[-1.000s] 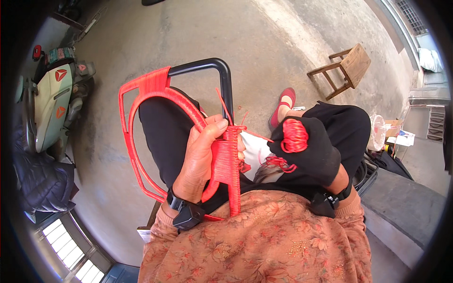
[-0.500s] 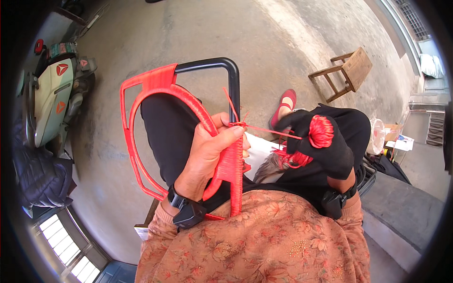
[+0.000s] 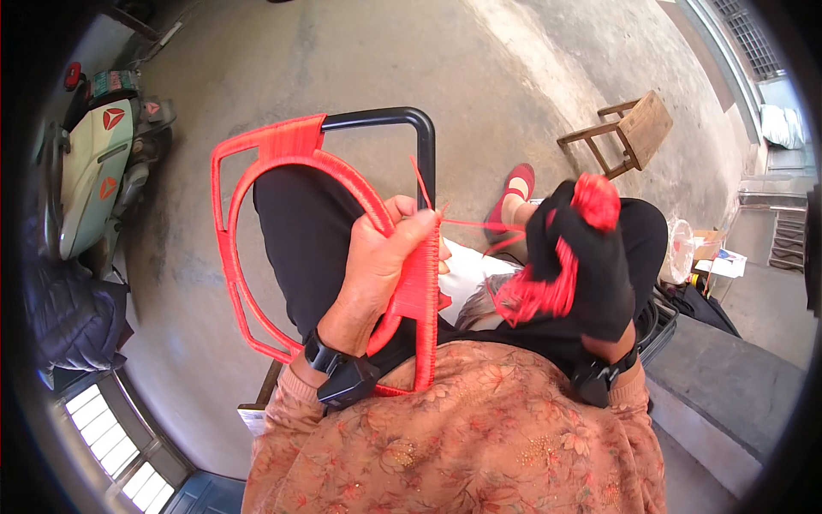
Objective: Weaving a red cord around a chair frame to create the seat or backrest.
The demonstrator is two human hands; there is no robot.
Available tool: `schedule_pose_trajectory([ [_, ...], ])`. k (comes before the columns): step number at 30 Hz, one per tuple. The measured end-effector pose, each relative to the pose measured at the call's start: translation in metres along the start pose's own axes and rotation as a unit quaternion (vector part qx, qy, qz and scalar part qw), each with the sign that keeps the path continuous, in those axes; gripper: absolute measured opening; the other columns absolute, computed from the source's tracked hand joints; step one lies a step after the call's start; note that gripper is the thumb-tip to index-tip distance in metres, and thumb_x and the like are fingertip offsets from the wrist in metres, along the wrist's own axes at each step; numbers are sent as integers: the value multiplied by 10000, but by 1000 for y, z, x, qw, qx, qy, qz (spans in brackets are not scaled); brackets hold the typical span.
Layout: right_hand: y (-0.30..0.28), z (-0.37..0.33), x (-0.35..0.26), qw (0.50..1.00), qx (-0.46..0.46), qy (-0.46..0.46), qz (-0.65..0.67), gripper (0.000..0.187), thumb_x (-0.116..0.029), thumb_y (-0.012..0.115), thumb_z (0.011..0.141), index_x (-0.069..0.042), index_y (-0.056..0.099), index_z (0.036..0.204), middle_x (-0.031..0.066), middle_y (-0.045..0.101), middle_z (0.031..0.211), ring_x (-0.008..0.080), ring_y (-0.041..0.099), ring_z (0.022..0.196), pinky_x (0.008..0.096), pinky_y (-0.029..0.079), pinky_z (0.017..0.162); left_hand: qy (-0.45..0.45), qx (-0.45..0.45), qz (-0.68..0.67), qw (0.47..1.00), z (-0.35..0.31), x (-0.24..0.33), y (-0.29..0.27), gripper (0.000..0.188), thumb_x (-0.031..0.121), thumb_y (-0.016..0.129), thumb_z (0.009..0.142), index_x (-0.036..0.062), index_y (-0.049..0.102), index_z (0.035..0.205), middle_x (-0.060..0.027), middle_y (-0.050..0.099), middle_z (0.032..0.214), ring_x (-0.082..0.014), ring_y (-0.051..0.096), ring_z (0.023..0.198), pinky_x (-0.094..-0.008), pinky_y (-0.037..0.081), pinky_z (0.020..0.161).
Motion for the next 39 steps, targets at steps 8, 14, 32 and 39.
schedule_pose_trajectory([
  [8,-34,-14,15,967,-162,176,86,314,-219,658,855,-50,561,1101,66,615,790,173,597,702,304,464,652,-4,-24,-52,998,-5,4,0,176,225,585,926,63,534,880,-111,632,683,-155,613,554,-267,513,508],
  [14,46,0,37,893,-428,24,-137,528,-435,652,850,-57,570,1210,107,654,818,212,620,727,355,482,704,35,-21,-82,996,2,-3,-5,258,286,516,958,37,564,1006,-118,663,924,-155,639,778,-273,524,682],
  [32,82,69,49,778,-113,257,562,667,-614,319,951,-51,570,1205,91,650,1065,190,621,950,304,473,887,58,77,-88,991,13,-8,-5,521,507,450,957,88,477,1266,-72,603,1062,-143,611,819,-331,545,658],
  [39,41,71,34,971,-163,-113,132,673,-84,681,835,-27,343,1414,122,465,1371,208,474,1252,318,404,1010,2,11,-116,993,9,-12,-17,467,486,494,942,76,523,1163,-90,602,1017,-170,629,785,-370,578,662],
])
Point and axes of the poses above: each hand's wrist, its own z-axis towards the middle knuckle, its own y-axis out of the palm, x = y × z, the point moved 1 cm from there along z, towards the middle knuckle
